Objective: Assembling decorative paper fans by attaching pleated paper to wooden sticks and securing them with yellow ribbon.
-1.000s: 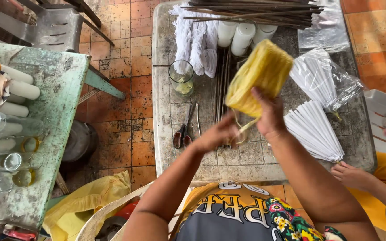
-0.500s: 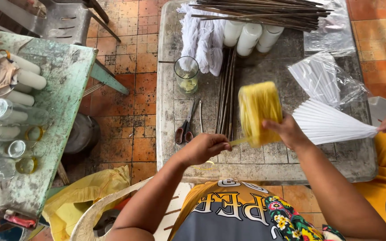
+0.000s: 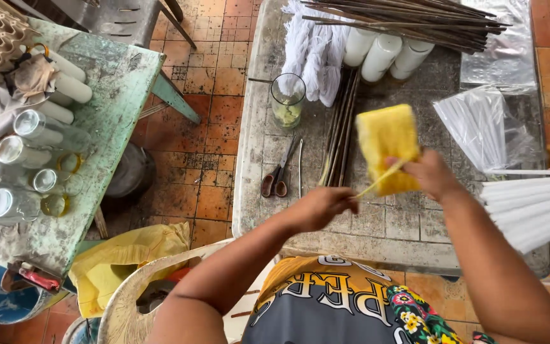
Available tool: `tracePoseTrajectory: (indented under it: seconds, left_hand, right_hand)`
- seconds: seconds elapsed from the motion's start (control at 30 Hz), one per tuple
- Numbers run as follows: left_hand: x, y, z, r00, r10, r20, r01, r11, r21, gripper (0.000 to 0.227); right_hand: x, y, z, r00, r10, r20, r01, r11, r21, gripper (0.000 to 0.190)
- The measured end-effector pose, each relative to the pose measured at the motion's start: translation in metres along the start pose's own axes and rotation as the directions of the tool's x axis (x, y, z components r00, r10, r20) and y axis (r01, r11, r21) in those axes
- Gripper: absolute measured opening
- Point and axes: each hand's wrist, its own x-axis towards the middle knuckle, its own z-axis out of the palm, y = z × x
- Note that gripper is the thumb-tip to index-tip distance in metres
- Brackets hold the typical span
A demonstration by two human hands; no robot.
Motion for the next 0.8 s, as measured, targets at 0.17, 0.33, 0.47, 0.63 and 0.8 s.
tracePoseTrajectory:
  seconds: [0.17, 0.33, 0.47, 0.63, 0.8]
  left_hand:
    - [-0.007, -0.078, -0.034, 0.929, -0.039, 0.367, 0.241, 0.817, -0.524, 0.020]
    - [0.048, -0.087, -0.056, 0.926, -0.227, 0.301, 0.189, 0.970, 0.151, 0.025]
    - [0.050, -0.045, -0.006, 0.952, 0.194, -0.238, 0.086, 0.576, 0.813, 0.015]
    - [0.031, -0.052, 0.031, 0.723, 0.618, -0.310, 0.062, 0.388, 0.920, 0.006]
    - [0.017, -0.075, 0.012, 0.730, 0.244, -0.638, -0.146, 0.968, 0.203, 0.010]
  right_hand:
    - [-0.049, -0.029, 0.006, 0.895, 0.130, 0.426, -0.018, 0.966, -0.257, 0.039]
    - [-0.052, -0.020, 0.071, 0.678, 0.365, 0.638, 0.418, 0.523, -0.743, 0.048]
    - [-0.010, 0.027, 0.087, 0.965, 0.116, 0.235, 0.195, 0.278, -0.940, 0.044]
    - [0.020, 0.060, 0.071, 0.995, 0.101, 0.023, -0.071, 0.831, -0.552, 0.050]
    - [-0.022, 0.027, 0.081, 0.924, 0.296, 0.241, -0.355, 0.898, 0.259, 0.050]
